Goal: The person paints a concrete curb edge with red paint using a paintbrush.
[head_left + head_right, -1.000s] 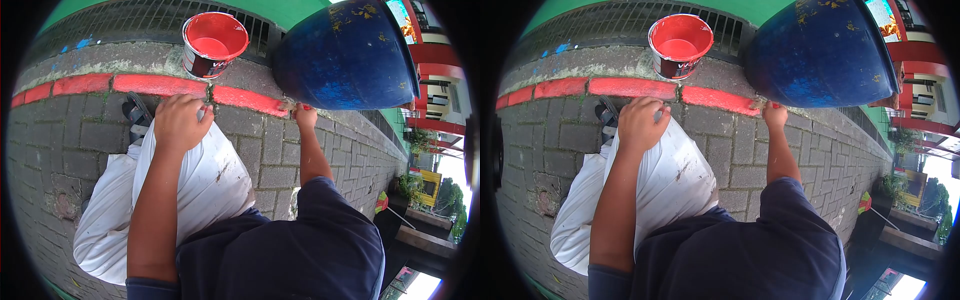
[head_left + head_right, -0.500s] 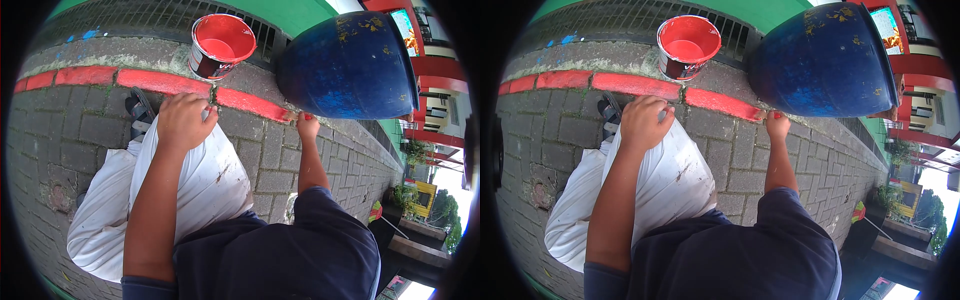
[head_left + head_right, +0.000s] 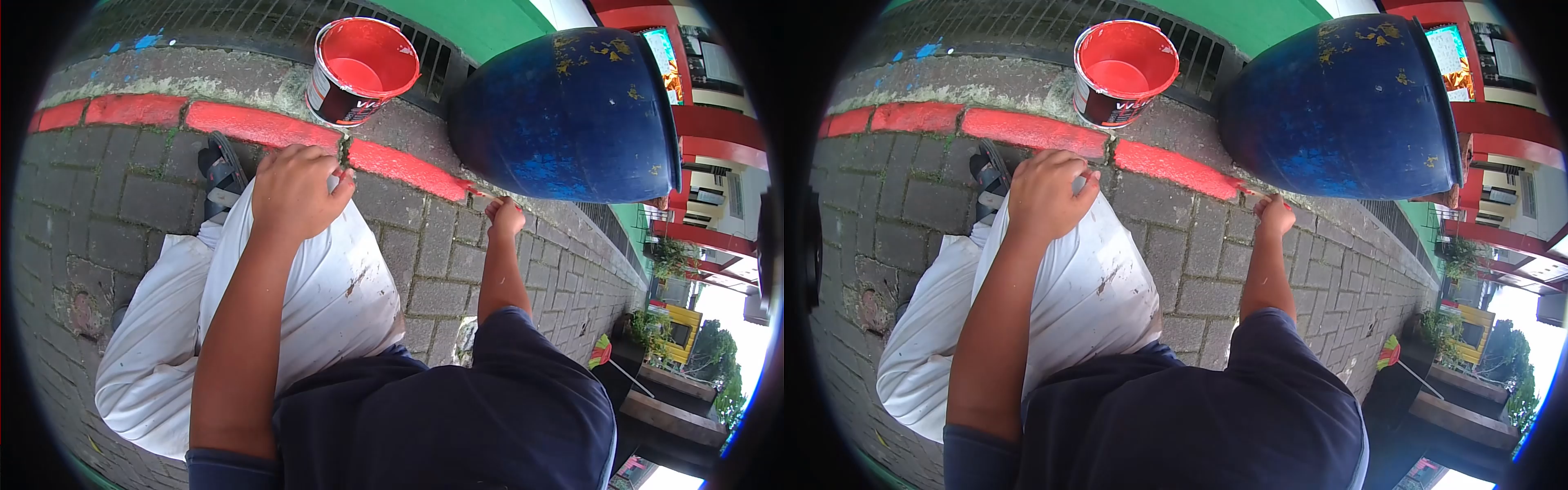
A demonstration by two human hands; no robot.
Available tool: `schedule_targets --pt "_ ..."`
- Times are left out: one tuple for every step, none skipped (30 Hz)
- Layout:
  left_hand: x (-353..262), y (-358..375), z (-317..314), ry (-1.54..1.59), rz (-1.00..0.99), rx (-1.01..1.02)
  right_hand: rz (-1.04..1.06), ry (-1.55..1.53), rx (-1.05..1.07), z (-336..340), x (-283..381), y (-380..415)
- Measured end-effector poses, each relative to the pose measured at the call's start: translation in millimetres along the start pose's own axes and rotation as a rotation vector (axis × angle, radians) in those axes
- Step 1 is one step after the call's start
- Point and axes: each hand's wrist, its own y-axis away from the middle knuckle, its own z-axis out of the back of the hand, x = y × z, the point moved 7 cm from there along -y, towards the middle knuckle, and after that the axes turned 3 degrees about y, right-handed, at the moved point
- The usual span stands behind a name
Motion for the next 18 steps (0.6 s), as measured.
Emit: schedule_targets --pt "0 0 0 0.001 0.007 0.002 0.023 -0.052 0.031 -4 4 2" --pt "-1 0 -1 0.002 0.012 0.006 0.031 -0.092 0.057 -11 4 5" --pt "-2 0 -3 0.010 0.016 0.010 0.029 -0.033 0.066 -18 1 5" --pt "-3 0 -3 0.013 0.020 0.012 0.047 0.015 0.038 -16 -4 -2" --pt "-1 -1 -1 0.009 0.026 0.009 0.067 0.057 0.018 -19 -8 -7" --pt "-1 -1 0 0.004 0.016 0.011 0.060 0.115 -0.020 -15 -8 -8" --pt "-1 0 0 -0.002 0.008 0.012 0.055 0.172 -0.055 -6 -5 -7" --pt "0 0 2 -0.006 -0.001 0.011 0.052 0.229 -0.091 -2 -3 -7" --pt "1 -1 4 -0.011 -0.003 0.009 0.054 0.192 -0.071 -6 1 -3" --pt "0 -1 3 -0.010 -0.007 0.010 0.056 0.158 -0.058 -5 6 -1" --pt "-2 -1 1 -0.004 -0.013 0.014 0.058 0.126 -0.049 -3 9 2" --pt "-2 -1 1 -0.004 -0.003 0.009 0.091 0.020 -0.008 -8 9 5" --pt "-3 -1 1 -0.003 0.008 0.007 0.076 -0.061 0.047 -16 6 6" --pt "-3 -1 1 -0.005 0.019 0.007 0.067 -0.046 0.073 -23 5 7" --pt "-3 1 -1 -0.001 0.017 0.007 0.055 -0.034 0.100 -26 3 8" --pt "-3 1 0 -0.001 0.015 0.006 0.072 0.047 0.088 -21 0 4" --pt "-3 0 2 -0.005 0.011 0.000 0.090 0.125 0.080 -16 0 0" --pt "-2 -1 3 -0.003 0.004 -0.004 0.111 0.200 0.073 -13 1 -7"
